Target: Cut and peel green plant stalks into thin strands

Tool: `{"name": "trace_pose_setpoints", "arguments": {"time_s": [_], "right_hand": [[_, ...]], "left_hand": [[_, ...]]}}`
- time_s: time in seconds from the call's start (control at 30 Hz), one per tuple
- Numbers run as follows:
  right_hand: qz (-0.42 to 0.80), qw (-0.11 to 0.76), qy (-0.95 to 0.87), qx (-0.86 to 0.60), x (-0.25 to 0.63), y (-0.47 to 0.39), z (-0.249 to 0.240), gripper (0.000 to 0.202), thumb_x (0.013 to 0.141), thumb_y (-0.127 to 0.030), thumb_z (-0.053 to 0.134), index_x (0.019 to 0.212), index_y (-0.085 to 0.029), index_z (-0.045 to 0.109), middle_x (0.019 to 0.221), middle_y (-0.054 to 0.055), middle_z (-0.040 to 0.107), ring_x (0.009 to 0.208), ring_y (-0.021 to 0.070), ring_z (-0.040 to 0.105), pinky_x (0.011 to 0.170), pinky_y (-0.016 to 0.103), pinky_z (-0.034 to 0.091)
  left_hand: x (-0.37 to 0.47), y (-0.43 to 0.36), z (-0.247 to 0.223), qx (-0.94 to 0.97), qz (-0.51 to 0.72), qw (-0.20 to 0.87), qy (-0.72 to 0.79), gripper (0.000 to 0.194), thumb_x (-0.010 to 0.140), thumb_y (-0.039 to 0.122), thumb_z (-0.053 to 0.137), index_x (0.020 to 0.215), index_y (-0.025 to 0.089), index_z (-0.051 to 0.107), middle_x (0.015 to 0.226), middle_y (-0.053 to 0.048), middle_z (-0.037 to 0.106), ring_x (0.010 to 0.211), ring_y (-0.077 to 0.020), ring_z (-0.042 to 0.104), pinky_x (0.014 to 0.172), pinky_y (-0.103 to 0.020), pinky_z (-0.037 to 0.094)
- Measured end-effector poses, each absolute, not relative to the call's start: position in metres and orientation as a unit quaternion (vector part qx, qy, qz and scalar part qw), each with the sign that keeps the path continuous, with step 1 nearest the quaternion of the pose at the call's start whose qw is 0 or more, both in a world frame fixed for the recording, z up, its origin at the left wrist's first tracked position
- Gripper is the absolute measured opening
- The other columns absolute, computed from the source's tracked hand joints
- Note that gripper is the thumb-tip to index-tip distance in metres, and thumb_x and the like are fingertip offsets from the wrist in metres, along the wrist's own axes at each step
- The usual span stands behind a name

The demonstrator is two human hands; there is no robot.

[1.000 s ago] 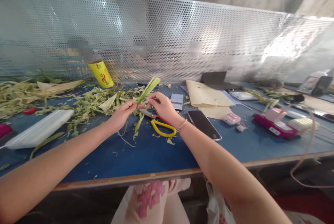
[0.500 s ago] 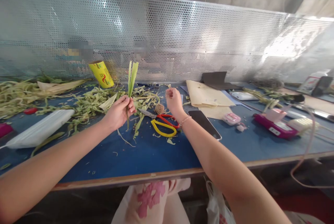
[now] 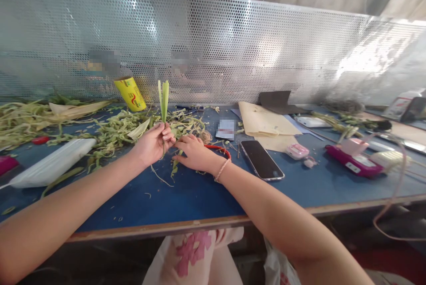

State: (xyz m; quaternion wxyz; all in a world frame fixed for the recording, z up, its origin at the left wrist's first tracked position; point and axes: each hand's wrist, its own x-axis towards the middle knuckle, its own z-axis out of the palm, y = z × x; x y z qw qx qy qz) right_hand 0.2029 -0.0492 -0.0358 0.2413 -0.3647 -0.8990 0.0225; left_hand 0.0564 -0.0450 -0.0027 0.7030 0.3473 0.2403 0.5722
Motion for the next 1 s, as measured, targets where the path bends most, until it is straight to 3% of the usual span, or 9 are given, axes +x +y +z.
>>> {"name": "trace_pose_setpoints", "arguments": {"time_s": [0.2, 0.3, 0.43, 0.53, 0.63, 0.7, 0.83, 1.0], "right_hand": [[0.080, 0.204, -0.897, -0.384, 0.200, -0.050, -0.038, 0.034, 0.080, -0.042, 0.054, 0.102, -0.016, 0.059, 0.105, 0.012, 0.052, 0.102, 0.0247, 0.045, 0.085, 0.045, 0.040], [0.091, 0.214, -0.895, -0.380, 0.196, -0.049, -0.039, 0.024, 0.082, -0.036, 0.053, 0.091, -0.017, 0.063, 0.101, 0.010, 0.054, 0.099, 0.0226, 0.047, 0.084, 0.042, 0.040], [0.099, 0.291, -0.883, -0.355, 0.197, -0.044, -0.036, 0.016, 0.083, -0.025, 0.052, 0.077, -0.016, 0.064, 0.086, 0.006, 0.058, 0.087, 0.0164, 0.052, 0.081, 0.032, 0.040], [0.121, 0.355, -0.857, -0.352, 0.205, -0.039, -0.031, 0.018, 0.084, -0.022, 0.050, 0.070, -0.016, 0.061, 0.077, 0.004, 0.059, 0.078, 0.0132, 0.053, 0.076, 0.026, 0.041], [0.169, 0.417, -0.795, -0.407, 0.215, -0.035, -0.027, 0.023, 0.087, -0.023, 0.040, 0.074, -0.017, 0.057, 0.067, 0.001, 0.058, 0.066, 0.0114, 0.054, 0.067, 0.024, 0.041], [0.184, 0.442, -0.758, -0.444, 0.221, -0.033, -0.025, 0.027, 0.088, -0.026, 0.034, 0.075, -0.018, 0.056, 0.061, -0.001, 0.056, 0.059, 0.0111, 0.052, 0.063, 0.024, 0.042], [0.128, 0.425, -0.770, -0.458, 0.225, -0.031, -0.024, 0.027, 0.087, -0.024, 0.037, 0.071, -0.017, 0.058, 0.070, 0.003, 0.061, 0.070, 0.0137, 0.056, 0.071, 0.027, 0.043], [0.059, 0.388, -0.832, -0.391, 0.218, -0.040, -0.024, 0.027, 0.084, -0.012, 0.038, 0.088, -0.014, 0.065, 0.089, 0.009, 0.064, 0.087, 0.0165, 0.058, 0.082, 0.030, 0.045]], "left_hand": [[0.061, -0.050, -0.003, 0.352, 0.550, 0.723, 0.224, 0.022, 0.087, 0.014, 0.040, 0.067, 0.014, 0.049, 0.053, 0.005, 0.041, 0.044, -0.0033, 0.040, 0.054, -0.019, 0.045], [0.062, -0.053, -0.002, 0.357, 0.550, 0.721, 0.224, 0.022, 0.087, 0.014, 0.040, 0.067, 0.014, 0.049, 0.053, 0.005, 0.040, 0.044, -0.0033, 0.039, 0.055, -0.018, 0.045], [0.062, -0.051, -0.002, 0.375, 0.563, 0.694, 0.247, 0.022, 0.086, 0.015, 0.041, 0.066, 0.014, 0.049, 0.055, 0.005, 0.041, 0.047, -0.0045, 0.041, 0.058, -0.020, 0.045], [0.058, -0.042, -0.007, 0.404, 0.616, 0.593, 0.324, 0.019, 0.085, 0.017, 0.044, 0.066, 0.016, 0.049, 0.064, 0.002, 0.049, 0.060, -0.0084, 0.050, 0.064, -0.023, 0.044], [0.050, -0.032, -0.014, 0.468, 0.676, 0.382, 0.421, 0.013, 0.080, 0.021, 0.054, 0.067, 0.018, 0.053, 0.069, 0.002, 0.052, 0.066, -0.0092, 0.049, 0.065, -0.020, 0.039], [0.045, -0.028, -0.016, 0.519, 0.671, 0.311, 0.429, 0.014, 0.081, 0.025, 0.053, 0.068, 0.019, 0.055, 0.068, 0.002, 0.052, 0.067, -0.0104, 0.048, 0.066, -0.020, 0.037], [0.046, -0.035, -0.014, 0.584, 0.636, 0.306, 0.400, 0.008, 0.078, 0.023, 0.055, 0.073, 0.019, 0.059, 0.075, -0.001, 0.059, 0.077, -0.0132, 0.053, 0.072, -0.021, 0.038], [0.055, -0.049, -0.010, 0.633, 0.578, 0.302, 0.417, 0.003, 0.070, 0.017, 0.062, 0.072, 0.019, 0.064, 0.063, 0.000, 0.059, 0.061, -0.0134, 0.052, 0.060, -0.022, 0.038]]}}
